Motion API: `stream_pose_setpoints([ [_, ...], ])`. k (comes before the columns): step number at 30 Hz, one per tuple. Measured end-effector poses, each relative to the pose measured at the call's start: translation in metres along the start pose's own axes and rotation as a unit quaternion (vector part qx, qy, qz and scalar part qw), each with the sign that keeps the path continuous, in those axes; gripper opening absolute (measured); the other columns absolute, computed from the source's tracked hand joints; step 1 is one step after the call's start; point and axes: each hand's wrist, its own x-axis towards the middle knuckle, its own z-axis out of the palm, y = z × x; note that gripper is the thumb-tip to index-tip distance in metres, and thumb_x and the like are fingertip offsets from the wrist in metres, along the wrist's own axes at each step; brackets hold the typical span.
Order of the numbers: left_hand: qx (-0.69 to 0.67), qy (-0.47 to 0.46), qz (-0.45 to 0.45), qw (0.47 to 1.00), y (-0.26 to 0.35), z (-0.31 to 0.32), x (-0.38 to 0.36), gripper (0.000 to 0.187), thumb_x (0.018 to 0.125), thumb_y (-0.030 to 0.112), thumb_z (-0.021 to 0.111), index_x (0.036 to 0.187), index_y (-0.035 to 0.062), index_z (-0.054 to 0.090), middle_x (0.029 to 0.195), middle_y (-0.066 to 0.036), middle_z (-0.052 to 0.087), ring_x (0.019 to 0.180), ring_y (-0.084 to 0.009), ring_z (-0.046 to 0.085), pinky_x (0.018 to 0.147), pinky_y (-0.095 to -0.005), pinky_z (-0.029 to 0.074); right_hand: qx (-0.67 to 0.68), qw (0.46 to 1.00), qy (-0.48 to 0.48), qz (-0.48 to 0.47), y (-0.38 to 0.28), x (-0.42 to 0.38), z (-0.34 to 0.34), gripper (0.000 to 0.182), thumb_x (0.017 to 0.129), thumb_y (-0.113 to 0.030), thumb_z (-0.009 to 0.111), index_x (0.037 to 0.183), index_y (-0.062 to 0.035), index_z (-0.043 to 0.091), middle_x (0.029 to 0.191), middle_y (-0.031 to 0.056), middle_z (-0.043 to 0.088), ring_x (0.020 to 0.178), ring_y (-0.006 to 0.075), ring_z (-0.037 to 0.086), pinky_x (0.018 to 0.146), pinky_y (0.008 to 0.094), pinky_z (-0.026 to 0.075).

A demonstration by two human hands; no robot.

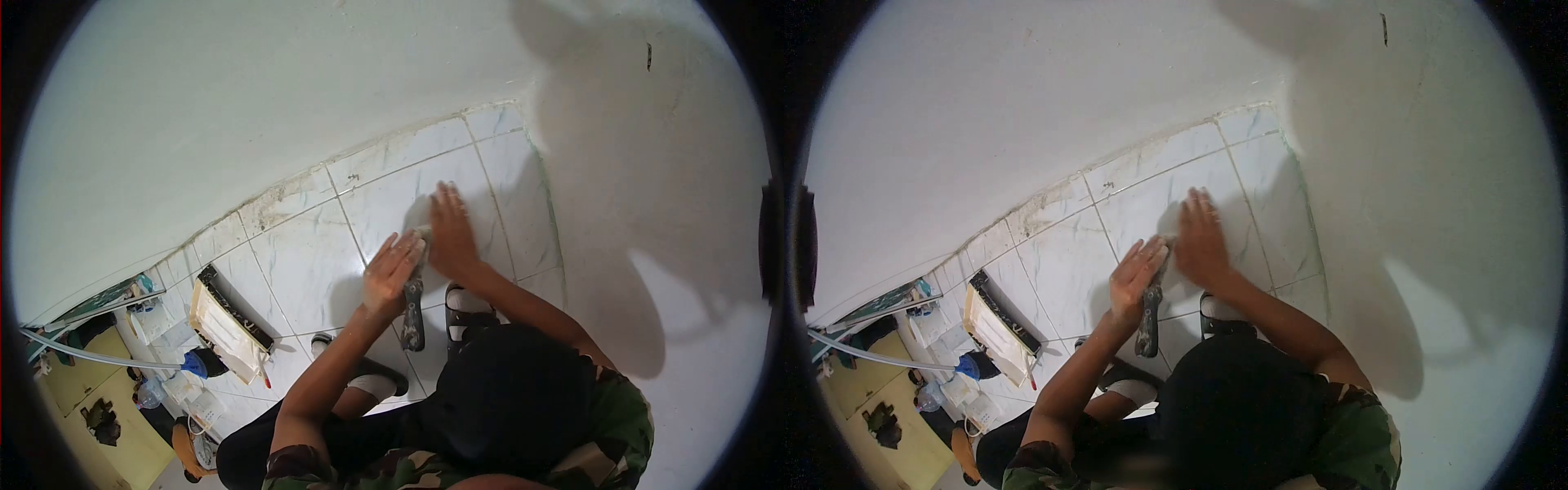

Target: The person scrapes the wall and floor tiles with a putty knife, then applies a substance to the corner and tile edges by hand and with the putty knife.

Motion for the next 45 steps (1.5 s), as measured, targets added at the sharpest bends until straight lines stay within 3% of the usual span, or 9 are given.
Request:
stream_pose_setpoints([
  [4, 0.075, -0.018, -0.007, 0.997, -0.037, 0.016, -0.005, 0.046, 0.072, 0.001, 0.067, 0.118, -0.0039, 0.064, 0.12, -0.019, 0.066, 0.117, -0.0344, 0.063, 0.107, -0.051, 0.043, 0.126, 0.985, 0.06, 0.098, 0.016, -0.034, -0.045, 0.039, 0.094, -0.029, 0.059, 0.11, 0.0061, 0.06, 0.117, 0.0266, 0.061, 0.104, 0.0329, 0.06, 0.084, 0.0446, 0.049],
  [6, 0.118, -0.047, 0.005, 0.992, -0.049, 0.034, -0.009, 0.045, 0.071, 0.001, 0.068, 0.116, -0.0044, 0.064, 0.121, -0.019, 0.066, 0.12, -0.0322, 0.062, 0.112, -0.0506, 0.038, 0.391, 0.85, -0.146, 0.322, 0.007, -0.04, -0.064, 0.035, 0.099, -0.032, 0.058, 0.089, 0.0016, 0.061, 0.075, 0.007, 0.06, 0.068, 0.0184, 0.058, 0.063, 0.0363, 0.048],
  [9, 0.139, -0.038, 0.035, 0.989, -0.054, 0.056, -0.012, 0.043, 0.072, 0.002, 0.067, 0.115, -0.005, 0.064, 0.119, -0.019, 0.066, 0.12, -0.0318, 0.061, 0.111, -0.0503, 0.04, 0.488, 0.748, -0.357, 0.275, -0.013, -0.037, -0.076, 0.047, 0.098, -0.042, 0.059, 0.074, -0.0011, 0.058, 0.06, 0.0025, 0.054, 0.049, 0.0159, 0.047, 0.051, 0.0379, 0.041],
  [12, 0.127, -0.04, 0.025, 0.991, -0.057, 0.063, -0.01, 0.042, 0.074, 0.002, 0.066, 0.115, -0.0056, 0.063, 0.118, -0.02, 0.065, 0.118, -0.0325, 0.062, 0.11, -0.0475, 0.043, 0.571, 0.646, -0.371, 0.346, -0.024, -0.05, -0.054, 0.046, 0.097, -0.041, 0.06, 0.074, -0.0012, 0.058, 0.063, 0.0004, 0.053, 0.051, 0.0121, 0.048, 0.049, 0.0336, 0.04],
  [25, 0.129, -0.019, -0.018, 0.991, -0.063, 0.059, 0.012, 0.041, 0.076, 0.0, 0.062, 0.117, -0.0067, 0.06, 0.122, -0.025, 0.062, 0.118, -0.0422, 0.059, 0.101, -0.0433, 0.051, 0.572, 0.692, -0.258, 0.357, -0.043, -0.037, -0.039, 0.041, 0.1, -0.034, 0.055, 0.072, -0.0037, 0.054, 0.056, 0.0009, 0.048, 0.046, 0.012, 0.046, 0.044, 0.0306, 0.036],
  [31, 0.092, -0.035, -0.032, 0.995, -0.053, 0.068, -0.02, 0.043, 0.076, -0.001, 0.064, 0.118, -0.0051, 0.061, 0.124, -0.024, 0.062, 0.119, -0.0412, 0.058, 0.101, -0.0439, 0.05, 0.608, 0.583, -0.335, 0.421, -0.051, -0.038, -0.073, 0.036, 0.1, -0.031, 0.055, 0.073, -0.0073, 0.051, 0.055, -0.0021, 0.04, 0.042, 0.0098, 0.037, 0.04, 0.0298, 0.029],
  [37, 0.107, -0.056, -0.057, 0.991, -0.069, 0.063, 0.011, 0.055, 0.075, 0.002, 0.066, 0.129, -0.0027, 0.053, 0.131, -0.025, 0.058, 0.122, -0.0429, 0.056, 0.101, -0.0438, 0.05, 0.644, 0.603, -0.256, 0.394, -0.039, -0.02, -0.046, 0.041, 0.101, -0.037, 0.053, 0.075, -0.0053, 0.054, 0.059, 0.002, 0.049, 0.042, 0.0114, 0.042, 0.041, 0.0297, 0.031],
  [40, 0.084, -0.058, -0.047, 0.994, -0.052, 0.059, -0.008, 0.048, 0.077, 0.002, 0.065, 0.124, -0.0034, 0.057, 0.128, -0.023, 0.061, 0.121, -0.0412, 0.058, 0.102, -0.043, 0.05, 0.471, 0.749, -0.387, 0.258, -0.023, -0.029, -0.084, 0.056, 0.101, -0.047, 0.047, 0.081, 0.0034, 0.06, 0.065, 0.0144, 0.061, 0.057, 0.0259, 0.059, 0.061, 0.0415, 0.048],
  [45, -0.058, -0.073, -0.131, 0.987, -0.025, 0.045, -0.041, 0.04, 0.078, -0.002, 0.058, 0.117, -0.0038, 0.063, 0.121, -0.022, 0.065, 0.117, -0.0394, 0.062, 0.105, -0.0453, 0.048, 0.016, 0.99, 0.128, 0.063, 0.08, 0.015, -0.072, 0.064, 0.094, -0.036, 0.06, 0.135, 0.01, 0.045, 0.136, 0.0349, 0.046, 0.123, 0.0497, 0.045, 0.104, 0.0531, 0.037],
])
